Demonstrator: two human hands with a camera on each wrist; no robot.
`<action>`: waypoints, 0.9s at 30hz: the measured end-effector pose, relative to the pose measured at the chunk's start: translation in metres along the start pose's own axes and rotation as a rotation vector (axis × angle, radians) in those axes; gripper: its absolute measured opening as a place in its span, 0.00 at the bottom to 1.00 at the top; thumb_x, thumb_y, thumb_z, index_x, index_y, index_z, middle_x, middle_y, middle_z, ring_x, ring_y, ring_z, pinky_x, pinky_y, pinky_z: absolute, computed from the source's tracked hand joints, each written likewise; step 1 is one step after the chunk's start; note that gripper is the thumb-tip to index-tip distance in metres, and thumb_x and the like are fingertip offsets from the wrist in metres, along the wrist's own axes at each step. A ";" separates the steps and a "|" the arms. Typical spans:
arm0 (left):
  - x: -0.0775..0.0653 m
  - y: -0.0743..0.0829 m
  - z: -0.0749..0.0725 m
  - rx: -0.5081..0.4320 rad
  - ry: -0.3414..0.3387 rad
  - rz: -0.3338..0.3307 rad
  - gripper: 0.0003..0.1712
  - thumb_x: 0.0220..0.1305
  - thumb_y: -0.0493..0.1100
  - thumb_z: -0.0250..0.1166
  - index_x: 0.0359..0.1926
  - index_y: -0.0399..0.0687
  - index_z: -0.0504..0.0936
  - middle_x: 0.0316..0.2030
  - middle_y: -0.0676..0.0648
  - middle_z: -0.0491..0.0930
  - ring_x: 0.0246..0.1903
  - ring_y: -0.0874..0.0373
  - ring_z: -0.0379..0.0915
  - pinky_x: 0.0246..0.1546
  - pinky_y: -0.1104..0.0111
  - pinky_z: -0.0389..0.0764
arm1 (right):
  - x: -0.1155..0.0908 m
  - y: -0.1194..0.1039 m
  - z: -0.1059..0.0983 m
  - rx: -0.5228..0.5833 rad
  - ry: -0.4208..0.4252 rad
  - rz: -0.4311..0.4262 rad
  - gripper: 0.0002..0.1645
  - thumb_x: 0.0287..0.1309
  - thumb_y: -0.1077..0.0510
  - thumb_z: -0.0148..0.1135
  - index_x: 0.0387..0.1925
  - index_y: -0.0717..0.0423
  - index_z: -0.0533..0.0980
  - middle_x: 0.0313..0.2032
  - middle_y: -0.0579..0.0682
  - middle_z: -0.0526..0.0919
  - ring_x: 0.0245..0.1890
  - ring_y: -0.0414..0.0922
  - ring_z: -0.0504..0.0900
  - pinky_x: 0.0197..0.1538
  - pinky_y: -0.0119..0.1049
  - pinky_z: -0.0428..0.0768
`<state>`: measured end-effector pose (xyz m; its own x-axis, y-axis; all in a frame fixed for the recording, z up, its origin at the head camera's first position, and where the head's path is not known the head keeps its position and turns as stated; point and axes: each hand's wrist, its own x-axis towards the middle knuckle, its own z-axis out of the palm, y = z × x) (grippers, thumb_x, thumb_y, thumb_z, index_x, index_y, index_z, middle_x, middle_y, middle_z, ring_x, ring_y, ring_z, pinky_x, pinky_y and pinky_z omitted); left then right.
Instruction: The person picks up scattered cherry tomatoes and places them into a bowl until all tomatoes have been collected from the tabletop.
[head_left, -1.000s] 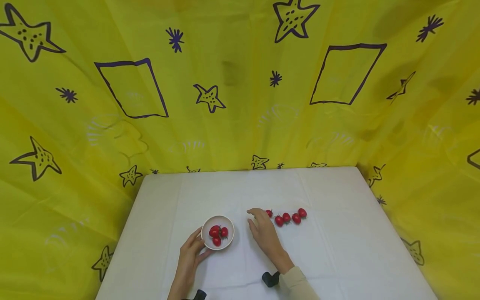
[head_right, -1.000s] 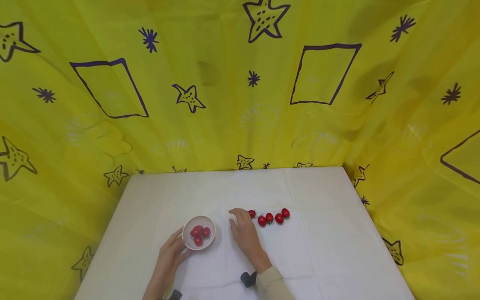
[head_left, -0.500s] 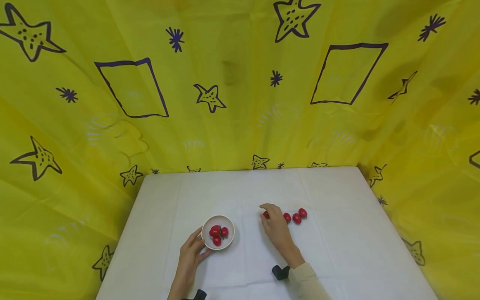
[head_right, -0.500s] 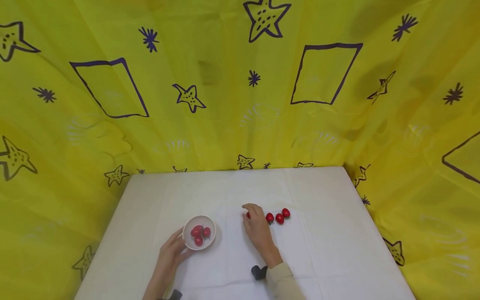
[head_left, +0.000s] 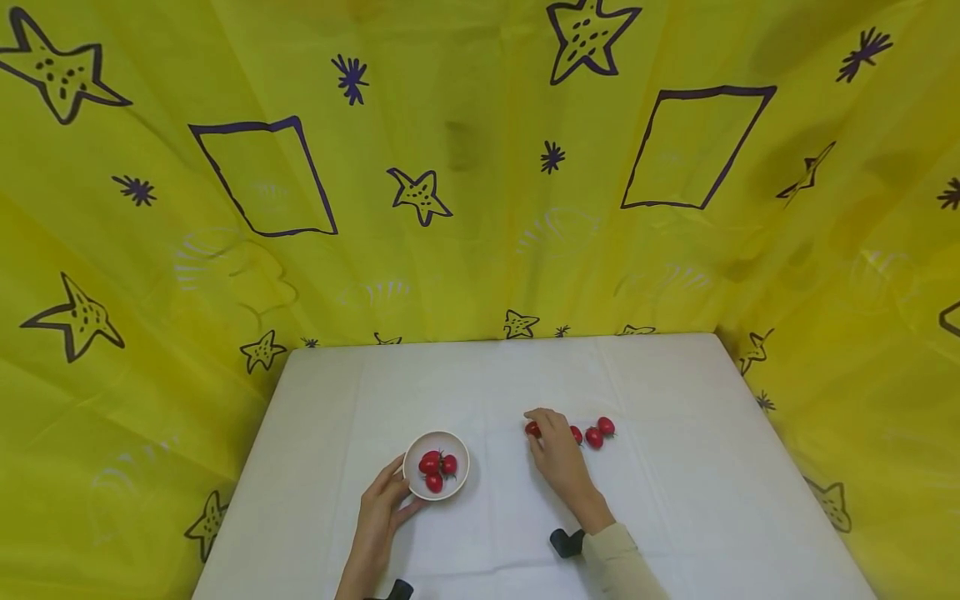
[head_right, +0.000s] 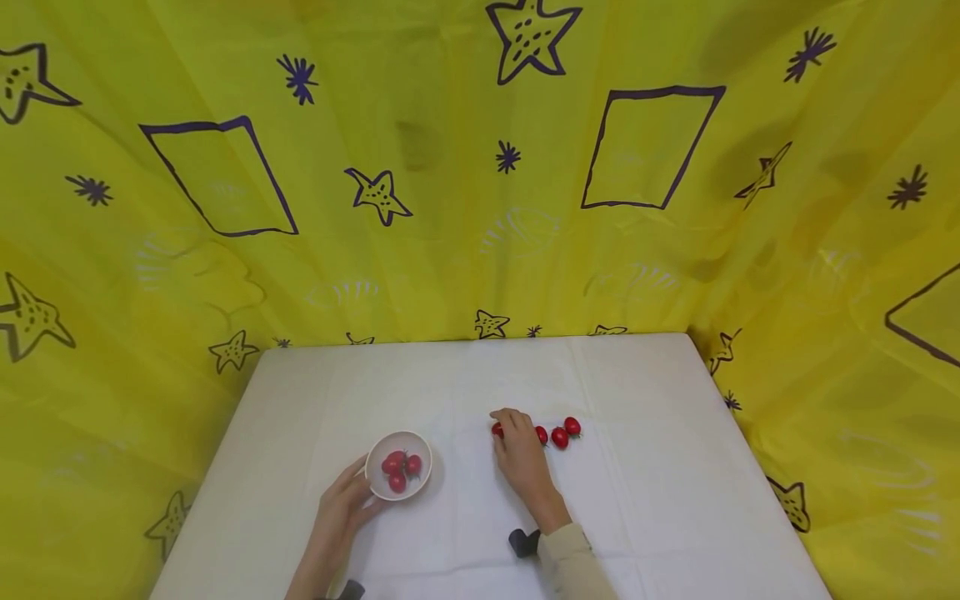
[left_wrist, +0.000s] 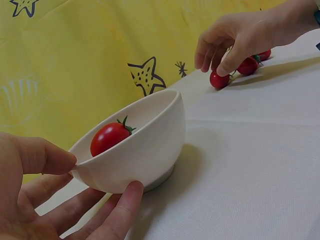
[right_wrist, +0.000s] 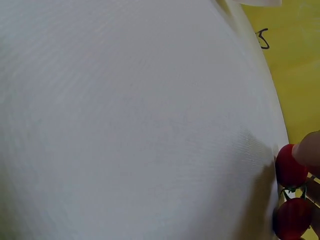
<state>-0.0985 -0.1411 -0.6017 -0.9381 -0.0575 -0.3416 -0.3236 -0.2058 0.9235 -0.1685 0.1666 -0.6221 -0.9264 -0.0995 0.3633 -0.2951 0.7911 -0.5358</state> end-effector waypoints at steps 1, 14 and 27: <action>0.000 0.000 0.000 -0.001 0.002 -0.001 0.31 0.76 0.37 0.56 0.77 0.36 0.65 0.63 0.38 0.78 0.52 0.60 0.80 0.57 0.55 0.90 | 0.000 0.001 0.000 -0.007 -0.001 -0.001 0.23 0.59 0.68 0.73 0.56 0.57 0.79 0.56 0.56 0.83 0.57 0.54 0.80 0.61 0.47 0.87; -0.001 0.002 0.001 -0.001 0.004 0.002 0.32 0.76 0.37 0.57 0.76 0.35 0.65 0.66 0.35 0.76 0.52 0.60 0.81 0.57 0.56 0.90 | -0.001 0.007 0.003 -0.064 0.035 -0.048 0.22 0.55 0.71 0.74 0.51 0.58 0.81 0.50 0.54 0.85 0.53 0.54 0.83 0.59 0.48 0.87; -0.002 0.004 0.003 -0.003 0.004 0.006 0.32 0.76 0.38 0.57 0.77 0.35 0.64 0.68 0.32 0.74 0.53 0.60 0.80 0.57 0.55 0.89 | 0.001 -0.001 -0.001 -0.055 0.030 -0.029 0.22 0.56 0.70 0.74 0.53 0.58 0.81 0.52 0.55 0.85 0.53 0.54 0.83 0.60 0.49 0.87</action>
<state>-0.0982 -0.1391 -0.5973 -0.9397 -0.0622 -0.3364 -0.3174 -0.2084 0.9251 -0.1693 0.1661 -0.6206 -0.9100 -0.1052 0.4010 -0.3073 0.8203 -0.4824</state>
